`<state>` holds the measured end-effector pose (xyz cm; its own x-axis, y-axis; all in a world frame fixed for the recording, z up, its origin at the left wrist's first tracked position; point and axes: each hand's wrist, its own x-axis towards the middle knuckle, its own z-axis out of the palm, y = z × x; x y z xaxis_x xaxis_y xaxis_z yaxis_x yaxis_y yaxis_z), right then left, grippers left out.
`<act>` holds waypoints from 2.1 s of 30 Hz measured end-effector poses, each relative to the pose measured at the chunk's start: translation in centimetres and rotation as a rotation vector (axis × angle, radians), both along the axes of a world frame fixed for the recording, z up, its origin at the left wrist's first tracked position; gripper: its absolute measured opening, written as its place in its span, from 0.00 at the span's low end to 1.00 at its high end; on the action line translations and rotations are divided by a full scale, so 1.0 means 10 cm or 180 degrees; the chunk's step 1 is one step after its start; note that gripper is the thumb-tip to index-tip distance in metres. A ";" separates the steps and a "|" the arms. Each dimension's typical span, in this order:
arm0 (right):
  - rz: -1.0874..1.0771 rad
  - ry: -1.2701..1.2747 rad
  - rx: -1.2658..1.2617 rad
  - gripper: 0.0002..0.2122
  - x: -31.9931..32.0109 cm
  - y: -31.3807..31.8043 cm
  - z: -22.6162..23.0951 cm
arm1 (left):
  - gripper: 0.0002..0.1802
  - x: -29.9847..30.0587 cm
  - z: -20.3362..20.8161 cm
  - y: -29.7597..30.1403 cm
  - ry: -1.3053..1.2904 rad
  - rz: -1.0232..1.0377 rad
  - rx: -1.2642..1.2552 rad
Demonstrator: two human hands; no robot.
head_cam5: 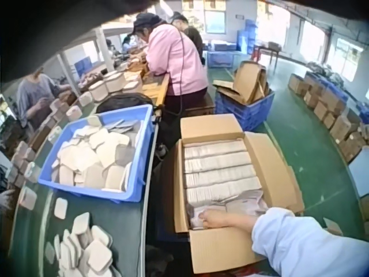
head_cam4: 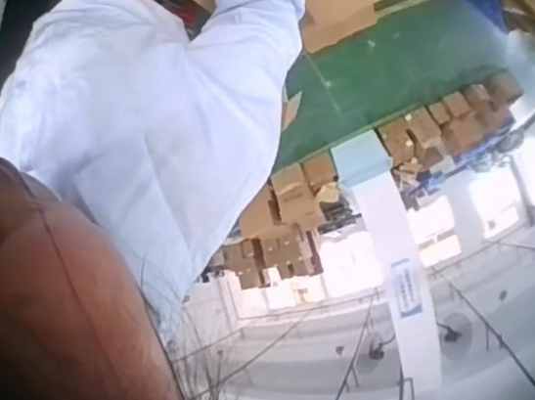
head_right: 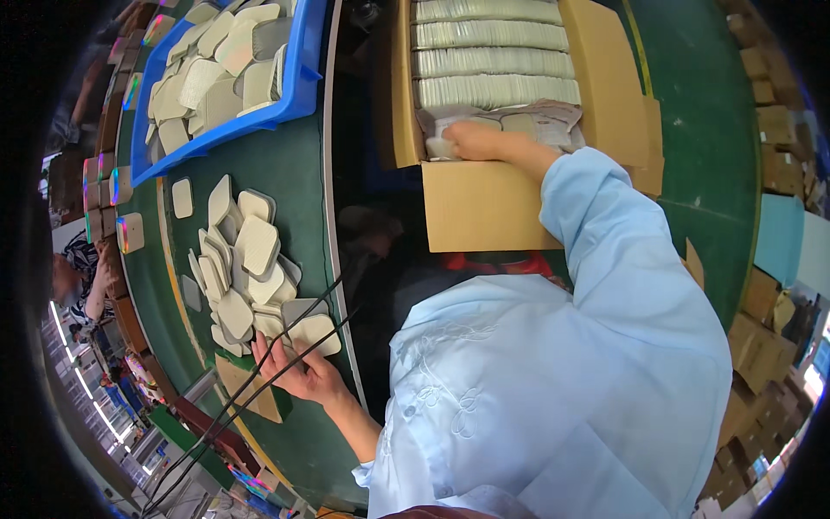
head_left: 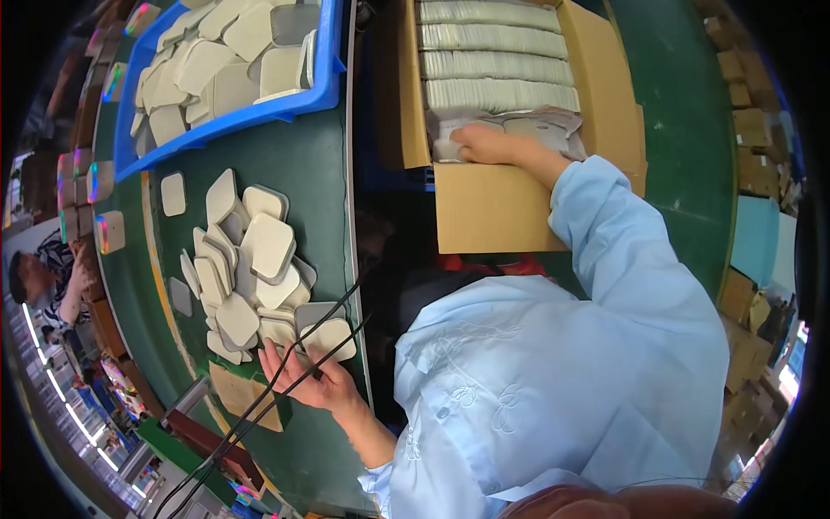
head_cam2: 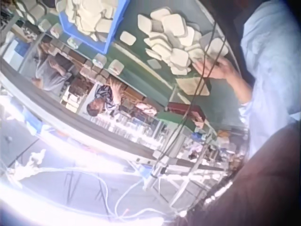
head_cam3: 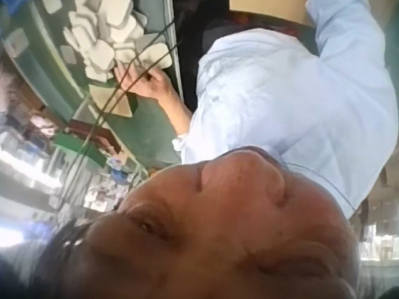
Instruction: Applying adhesive foam pads to the bottom of glowing electronic cube speakers on an assembly line.
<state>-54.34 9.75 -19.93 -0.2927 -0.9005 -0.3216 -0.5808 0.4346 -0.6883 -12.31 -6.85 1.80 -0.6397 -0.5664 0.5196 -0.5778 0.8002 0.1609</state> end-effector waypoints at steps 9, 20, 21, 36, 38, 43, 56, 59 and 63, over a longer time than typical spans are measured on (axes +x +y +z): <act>-0.1753 0.0893 0.0603 0.19 -0.35 1.03 0.04 | 0.14 -0.02 0.02 -0.01 -0.0002 -0.0058 -0.0026; -0.2155 0.0341 0.0700 0.32 -0.35 1.00 -0.21 | 0.13 0.00 -0.01 -0.02 0.0030 -0.0154 0.0026; -0.2452 -0.0240 0.0545 0.34 -0.35 0.99 -0.22 | 0.13 0.00 -0.01 -0.01 0.0029 -0.0149 0.0029; -0.2926 0.0106 0.1063 0.36 -0.05 0.09 -0.23 | 0.13 0.00 -0.02 -0.03 -0.0108 -0.0188 0.0125; -0.2981 0.0141 0.1074 0.35 -0.08 0.10 -0.29 | 0.13 -0.03 -0.01 -0.03 -0.0036 -0.0201 0.0160; -0.2422 -0.0541 0.0934 0.35 -0.19 0.19 -0.17 | 0.13 0.00 -0.01 -0.06 0.0000 -0.0255 0.0188; -0.0844 0.0805 0.0528 0.25 -0.15 -0.14 0.09 | 0.14 0.01 0.04 0.05 -0.0126 -0.0078 0.0132; -0.0806 0.0280 -0.0043 0.19 -0.39 -0.05 0.66 | 0.15 0.11 0.16 0.19 -0.0213 0.0006 0.0064; -0.0781 -0.0436 -0.1203 0.16 -0.11 -0.32 2.08 | 0.17 0.30 0.11 0.32 -0.0035 0.0074 0.0164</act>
<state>-55.41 6.52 0.87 -0.4892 -0.8715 -0.0352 -0.3850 0.2519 -0.8879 -9.27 -3.64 2.86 -0.6316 -0.6069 0.4824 -0.5980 0.7774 0.1952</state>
